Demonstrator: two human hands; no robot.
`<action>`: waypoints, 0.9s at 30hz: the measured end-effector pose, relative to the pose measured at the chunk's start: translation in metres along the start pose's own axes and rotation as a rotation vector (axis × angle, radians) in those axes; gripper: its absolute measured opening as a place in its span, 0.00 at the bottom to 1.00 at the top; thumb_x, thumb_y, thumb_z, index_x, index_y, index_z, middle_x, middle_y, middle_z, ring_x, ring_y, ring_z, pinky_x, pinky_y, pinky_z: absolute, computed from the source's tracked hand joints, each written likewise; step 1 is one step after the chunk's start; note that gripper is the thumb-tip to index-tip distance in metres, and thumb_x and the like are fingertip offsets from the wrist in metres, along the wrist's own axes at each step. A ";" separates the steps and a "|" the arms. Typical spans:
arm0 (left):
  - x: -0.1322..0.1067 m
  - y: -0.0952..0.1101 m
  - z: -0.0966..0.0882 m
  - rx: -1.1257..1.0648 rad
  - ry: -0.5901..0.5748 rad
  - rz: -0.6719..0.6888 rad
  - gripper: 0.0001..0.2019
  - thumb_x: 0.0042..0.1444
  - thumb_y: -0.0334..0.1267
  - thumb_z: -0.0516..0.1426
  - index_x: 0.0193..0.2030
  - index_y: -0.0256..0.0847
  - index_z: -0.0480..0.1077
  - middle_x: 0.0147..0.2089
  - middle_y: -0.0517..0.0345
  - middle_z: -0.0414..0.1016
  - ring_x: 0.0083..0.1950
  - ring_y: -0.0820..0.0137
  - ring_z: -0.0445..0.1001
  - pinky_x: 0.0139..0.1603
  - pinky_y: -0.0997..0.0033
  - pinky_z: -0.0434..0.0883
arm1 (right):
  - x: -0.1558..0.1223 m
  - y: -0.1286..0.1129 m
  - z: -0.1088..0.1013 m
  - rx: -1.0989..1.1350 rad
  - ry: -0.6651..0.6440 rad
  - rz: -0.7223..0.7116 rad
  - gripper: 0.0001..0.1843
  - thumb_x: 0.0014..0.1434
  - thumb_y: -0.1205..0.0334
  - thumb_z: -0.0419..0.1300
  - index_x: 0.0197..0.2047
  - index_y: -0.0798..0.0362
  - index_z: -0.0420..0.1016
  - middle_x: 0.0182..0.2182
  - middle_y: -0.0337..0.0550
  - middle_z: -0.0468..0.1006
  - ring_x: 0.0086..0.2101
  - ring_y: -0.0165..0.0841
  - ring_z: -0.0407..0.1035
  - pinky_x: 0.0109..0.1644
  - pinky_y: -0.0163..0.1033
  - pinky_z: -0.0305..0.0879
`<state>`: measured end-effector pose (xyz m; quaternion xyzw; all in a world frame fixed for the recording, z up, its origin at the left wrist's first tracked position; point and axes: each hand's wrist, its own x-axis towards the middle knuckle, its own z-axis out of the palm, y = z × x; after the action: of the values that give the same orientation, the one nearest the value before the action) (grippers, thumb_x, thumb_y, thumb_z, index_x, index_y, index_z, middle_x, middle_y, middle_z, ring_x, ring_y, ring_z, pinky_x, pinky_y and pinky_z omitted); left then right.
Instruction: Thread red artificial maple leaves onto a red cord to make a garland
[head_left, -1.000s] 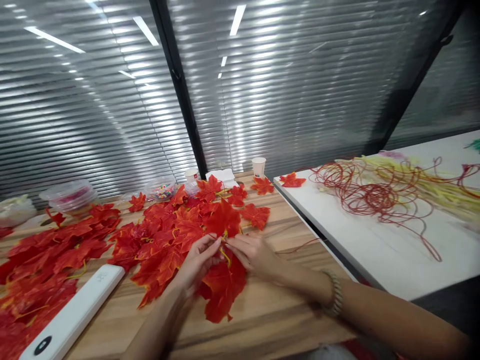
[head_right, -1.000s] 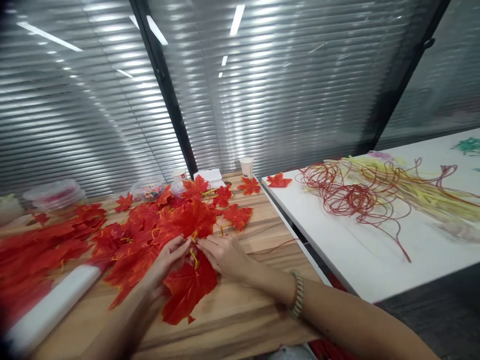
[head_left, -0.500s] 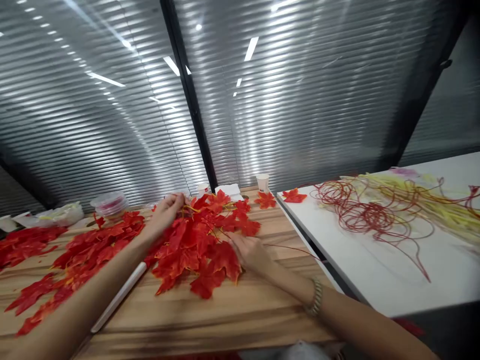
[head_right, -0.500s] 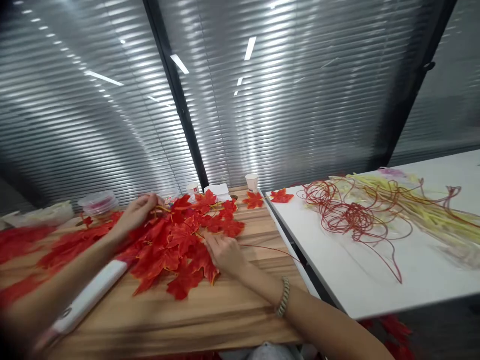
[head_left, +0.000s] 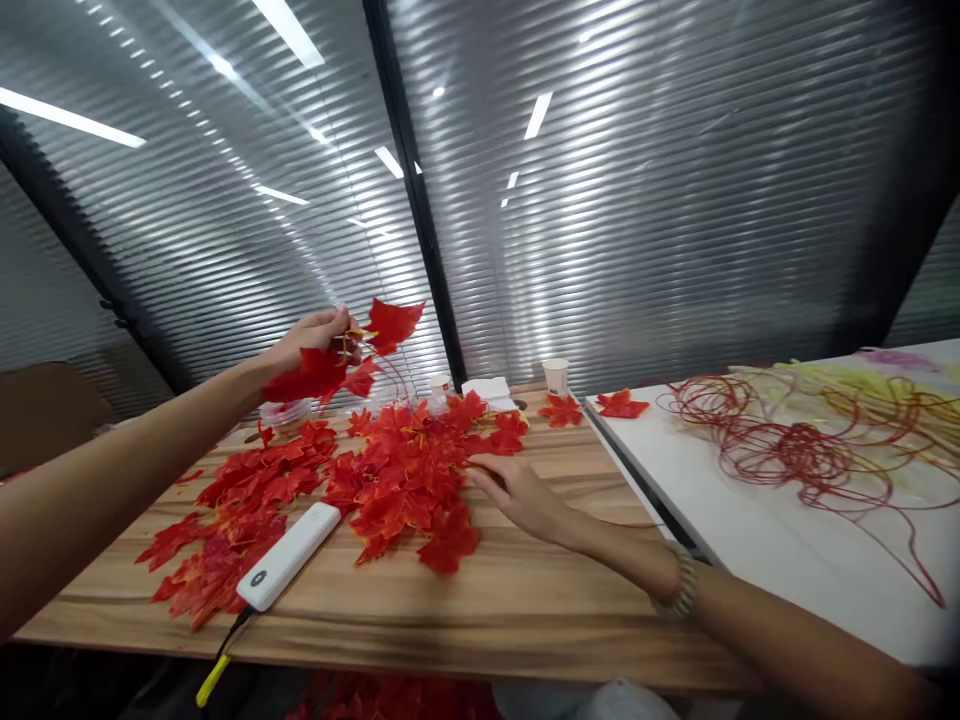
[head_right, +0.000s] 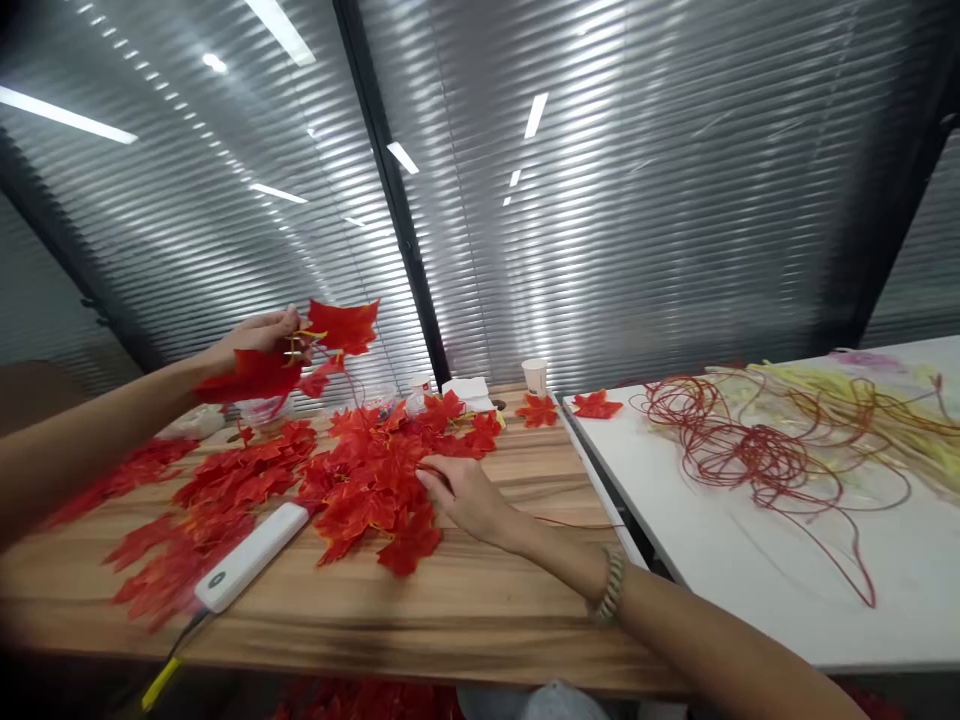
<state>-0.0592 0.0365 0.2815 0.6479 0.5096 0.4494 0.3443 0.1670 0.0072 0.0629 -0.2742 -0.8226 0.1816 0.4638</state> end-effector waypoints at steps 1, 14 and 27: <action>0.000 0.005 0.003 0.003 -0.033 -0.008 0.12 0.58 0.41 0.46 0.29 0.36 0.60 0.21 0.61 0.66 0.21 0.76 0.68 0.23 0.78 0.63 | 0.006 -0.007 0.000 0.080 -0.022 0.040 0.15 0.59 0.57 0.48 0.41 0.56 0.71 0.27 0.42 0.74 0.27 0.29 0.67 0.31 0.32 0.61; -0.031 0.033 -0.003 0.305 0.104 0.083 0.16 0.59 0.39 0.43 0.24 0.35 0.62 0.17 0.59 0.64 0.19 0.74 0.65 0.23 0.74 0.62 | 0.015 -0.041 -0.025 0.248 0.139 0.046 0.15 0.55 0.57 0.52 0.38 0.57 0.73 0.31 0.44 0.75 0.27 0.29 0.66 0.31 0.33 0.61; -0.065 0.055 -0.010 0.137 0.315 0.018 0.13 0.58 0.36 0.46 0.29 0.32 0.66 0.23 0.57 0.68 0.21 0.75 0.66 0.27 0.73 0.63 | 0.008 -0.078 -0.061 0.724 -0.252 0.369 0.19 0.55 0.49 0.51 0.33 0.58 0.71 0.21 0.39 0.67 0.18 0.22 0.56 0.19 0.30 0.47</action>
<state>-0.0538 -0.0398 0.3197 0.5959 0.5811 0.5124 0.2112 0.1945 -0.0462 0.1420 -0.2117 -0.6932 0.5709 0.3856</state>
